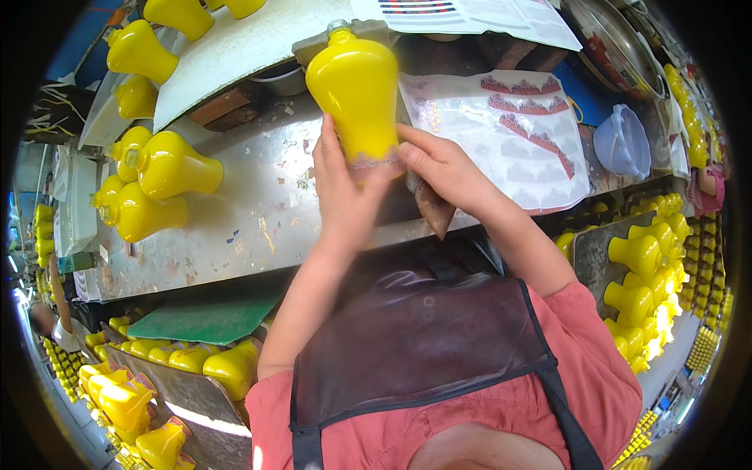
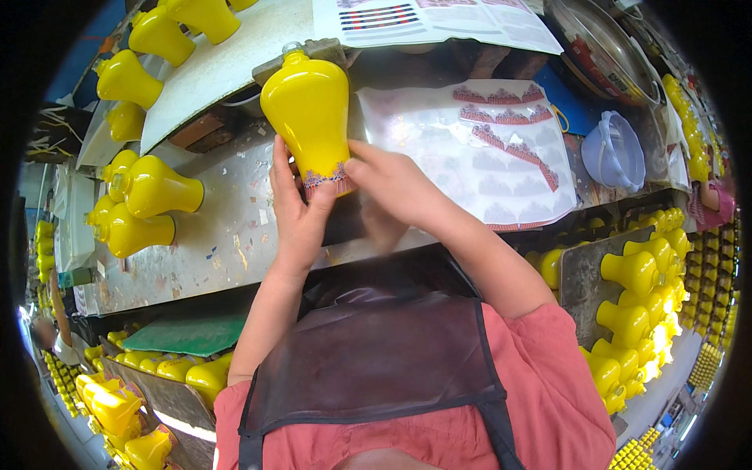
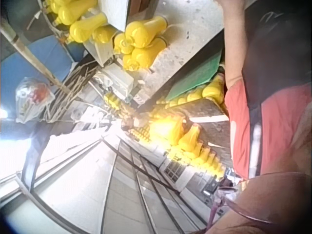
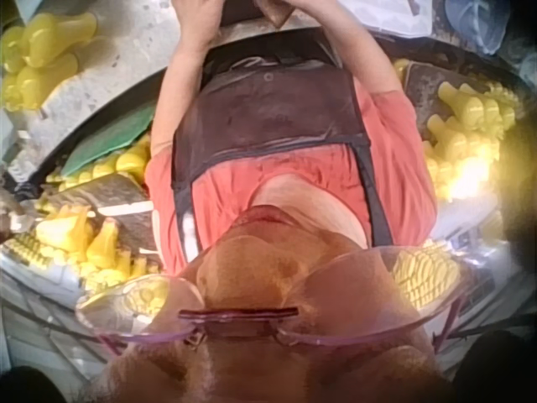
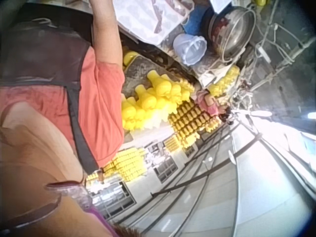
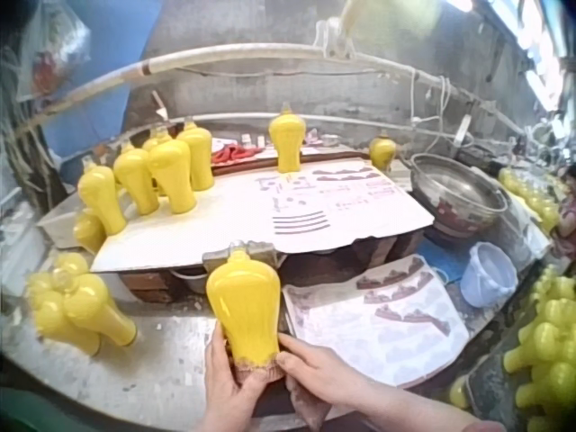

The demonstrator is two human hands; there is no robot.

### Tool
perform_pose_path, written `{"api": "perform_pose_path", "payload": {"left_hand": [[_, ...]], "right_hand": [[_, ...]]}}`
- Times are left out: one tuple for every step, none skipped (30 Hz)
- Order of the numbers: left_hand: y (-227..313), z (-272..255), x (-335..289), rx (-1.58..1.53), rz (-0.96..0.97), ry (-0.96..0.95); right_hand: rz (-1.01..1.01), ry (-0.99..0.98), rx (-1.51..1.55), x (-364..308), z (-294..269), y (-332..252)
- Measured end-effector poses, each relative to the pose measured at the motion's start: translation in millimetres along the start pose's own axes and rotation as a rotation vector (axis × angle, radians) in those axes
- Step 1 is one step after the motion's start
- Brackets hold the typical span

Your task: The person applies adhesive labels to yellow plastic bottles. They pick up a bottle, peel a label from a sheet, and carefully smooth it onto the bottle's surface. The process is repeated for multiple bottles.

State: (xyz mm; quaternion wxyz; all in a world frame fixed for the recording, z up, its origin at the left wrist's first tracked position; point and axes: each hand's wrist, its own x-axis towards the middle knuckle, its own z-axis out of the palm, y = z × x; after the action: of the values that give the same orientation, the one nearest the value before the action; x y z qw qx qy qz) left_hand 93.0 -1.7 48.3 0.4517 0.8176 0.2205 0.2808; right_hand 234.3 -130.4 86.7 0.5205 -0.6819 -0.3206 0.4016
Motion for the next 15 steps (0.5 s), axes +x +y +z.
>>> {"api": "perform_pose_path", "payload": {"left_hand": [[-1,-3,0,-0.126,-0.056,-0.012],[-2,-6,0,-0.254,-0.106,-0.024],[-3,-7,0,-0.383,-0.156,-0.037],[-5,-7,0,-0.255,-0.106,-0.030],[-7,-6,2,-0.129,-0.055,-0.024],[-9,-5,3,-0.002,-0.005,-0.016],[-9,-4,3,0.027,0.003,-0.013],[-10,-2,2,0.057,0.009,-0.010],[-10,-1,2,0.089,0.008,-0.013],[-10,0,1,0.089,0.014,-0.011],[-10,0,1,0.091,0.013,-0.015],[-9,0,1,0.094,0.010,-0.018],[-9,0,1,0.094,0.007,-0.022],[-8,0,1,0.095,0.003,-0.025],[-7,-1,1,0.098,0.000,-0.027]], "right_hand": [[-0.011,-0.002,0.020,1,0,1],[-0.042,-0.003,0.027,2,-1,2],[-0.065,-0.006,0.033,2,0,4],[-0.045,0.001,0.007,3,0,5],[-0.018,0.005,-0.020,4,1,7],[0.009,0.009,-0.049,4,2,9],[-0.021,0.018,-0.066,5,3,10],[-0.051,0.027,-0.084,5,3,11],[-0.081,0.038,-0.108,6,4,12],[-0.082,0.040,-0.108,6,4,13],[-0.082,0.044,-0.115,6,4,13],[-0.083,0.048,-0.122,6,4,13],[-0.056,0.043,-0.119,6,4,12],[-0.030,0.038,-0.117,6,4,12],[-0.004,0.032,-0.114,6,4,11]]}}
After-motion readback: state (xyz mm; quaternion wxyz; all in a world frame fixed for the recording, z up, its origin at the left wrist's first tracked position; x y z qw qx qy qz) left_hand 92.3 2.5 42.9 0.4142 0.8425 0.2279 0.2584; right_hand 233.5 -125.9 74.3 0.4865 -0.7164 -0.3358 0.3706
